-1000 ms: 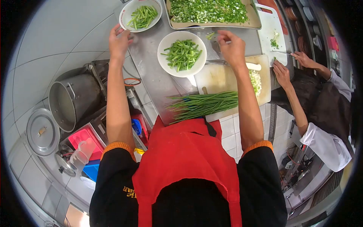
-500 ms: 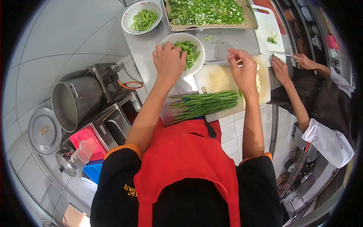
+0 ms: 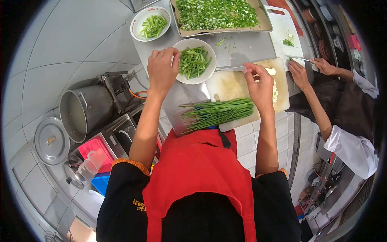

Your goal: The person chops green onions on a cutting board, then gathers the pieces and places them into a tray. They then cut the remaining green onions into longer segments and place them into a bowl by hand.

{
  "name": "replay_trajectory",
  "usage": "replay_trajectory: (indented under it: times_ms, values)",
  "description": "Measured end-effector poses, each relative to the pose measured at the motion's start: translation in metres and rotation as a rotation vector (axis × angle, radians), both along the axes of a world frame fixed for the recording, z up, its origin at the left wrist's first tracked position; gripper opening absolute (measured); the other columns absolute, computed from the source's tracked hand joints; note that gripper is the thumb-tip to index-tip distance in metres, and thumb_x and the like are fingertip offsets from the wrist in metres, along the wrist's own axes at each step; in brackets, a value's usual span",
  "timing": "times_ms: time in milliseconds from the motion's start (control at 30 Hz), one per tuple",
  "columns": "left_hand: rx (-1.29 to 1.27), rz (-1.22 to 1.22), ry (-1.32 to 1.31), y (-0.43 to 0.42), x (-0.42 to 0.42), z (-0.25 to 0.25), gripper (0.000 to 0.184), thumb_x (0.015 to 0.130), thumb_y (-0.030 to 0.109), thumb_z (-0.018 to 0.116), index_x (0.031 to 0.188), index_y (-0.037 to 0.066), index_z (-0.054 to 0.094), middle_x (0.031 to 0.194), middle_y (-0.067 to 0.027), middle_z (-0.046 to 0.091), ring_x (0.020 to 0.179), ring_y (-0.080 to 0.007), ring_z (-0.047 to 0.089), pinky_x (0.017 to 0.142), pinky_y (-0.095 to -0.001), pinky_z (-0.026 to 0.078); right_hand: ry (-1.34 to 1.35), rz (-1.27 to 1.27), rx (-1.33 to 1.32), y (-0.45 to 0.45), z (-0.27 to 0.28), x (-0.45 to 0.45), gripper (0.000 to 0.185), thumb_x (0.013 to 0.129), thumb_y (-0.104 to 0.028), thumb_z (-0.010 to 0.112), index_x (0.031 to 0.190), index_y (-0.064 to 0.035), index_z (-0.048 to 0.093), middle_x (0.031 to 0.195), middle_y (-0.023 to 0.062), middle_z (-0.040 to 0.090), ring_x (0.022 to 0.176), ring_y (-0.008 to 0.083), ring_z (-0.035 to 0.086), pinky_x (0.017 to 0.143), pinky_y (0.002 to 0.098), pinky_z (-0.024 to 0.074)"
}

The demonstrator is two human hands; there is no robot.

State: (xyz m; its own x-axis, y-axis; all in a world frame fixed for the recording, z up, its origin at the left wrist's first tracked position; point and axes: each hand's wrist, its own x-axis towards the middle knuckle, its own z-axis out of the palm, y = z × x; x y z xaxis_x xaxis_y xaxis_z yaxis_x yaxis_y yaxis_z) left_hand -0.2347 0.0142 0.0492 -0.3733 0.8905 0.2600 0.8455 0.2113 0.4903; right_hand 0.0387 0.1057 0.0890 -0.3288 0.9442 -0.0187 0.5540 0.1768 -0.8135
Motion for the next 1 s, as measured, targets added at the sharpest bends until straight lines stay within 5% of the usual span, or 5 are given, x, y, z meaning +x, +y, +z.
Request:
replay_trajectory:
  times_ms: [367, 500, 533, 600, 1000]
  values:
    - [0.307, -0.045, -0.062, -0.006, -0.001, -0.002, 0.013, 0.078, 0.007, 0.076, 0.090, 0.009, 0.071, 0.088, -0.0025, 0.072, 0.084, -0.0254, 0.060, 0.076, -0.0352, 0.048, 0.169, 0.001, 0.184, -0.004, 0.018, -0.013, 0.017, 0.090, -0.005, 0.067, 0.106, -0.0002, 0.071, 0.085, 0.0086, 0.067, 0.074, 0.0150, 0.061, 0.069, 0.0278, 0.0504]
    - [0.380, -0.133, -0.092, 0.033, 0.025, 0.000, 0.009, 0.076, 0.010, 0.075, 0.084, 0.012, 0.072, 0.084, -0.0012, 0.072, 0.081, -0.0245, 0.060, 0.074, -0.0354, 0.049, 0.381, -0.198, 0.468, -0.032, 0.108, -0.004, 0.022, 0.092, -0.005, 0.066, 0.113, 0.0028, 0.068, 0.094, 0.0095, 0.066, 0.083, 0.0126, 0.063, 0.076, 0.0244, 0.0501]
    - [0.414, -0.144, -0.081, 0.048, 0.033, -0.002, 0.008, 0.075, 0.011, 0.075, 0.082, 0.013, 0.072, 0.082, -0.0013, 0.073, 0.080, -0.0243, 0.061, 0.073, -0.0355, 0.049, 0.116, -0.283, 0.665, -0.048, 0.139, 0.006, 0.028, 0.096, -0.013, 0.060, 0.118, 0.0040, 0.065, 0.099, 0.0122, 0.068, 0.086, 0.0186, 0.067, 0.078, 0.0275, 0.0525]
    - [0.385, -0.199, -0.003, 0.077, 0.041, -0.008, 0.007, 0.077, 0.015, 0.076, 0.084, 0.015, 0.075, 0.085, -0.0016, 0.073, 0.078, -0.0238, 0.060, 0.073, -0.0346, 0.051, 0.831, 0.013, 0.990, -0.064, 0.156, 0.051, 0.035, 0.094, -0.017, 0.059, 0.122, 0.0029, 0.057, 0.107, 0.0144, 0.062, 0.106, 0.0240, 0.058, 0.092, 0.0342, 0.0459]
    - [0.238, -0.265, 0.027, 0.076, 0.046, -0.009, 0.023, 0.081, 0.020, 0.073, 0.103, 0.016, 0.076, 0.095, 0.0010, 0.074, 0.085, -0.0243, 0.059, 0.080, -0.0366, 0.050, 1.094, 0.449, 1.252, -0.136, 0.273, 0.020, 0.064, 0.102, -0.036, 0.042, 0.153, -0.0113, 0.011, 0.155, 0.0076, 0.012, 0.144, 0.0256, 0.011, 0.115, 0.0469, 0.0186]
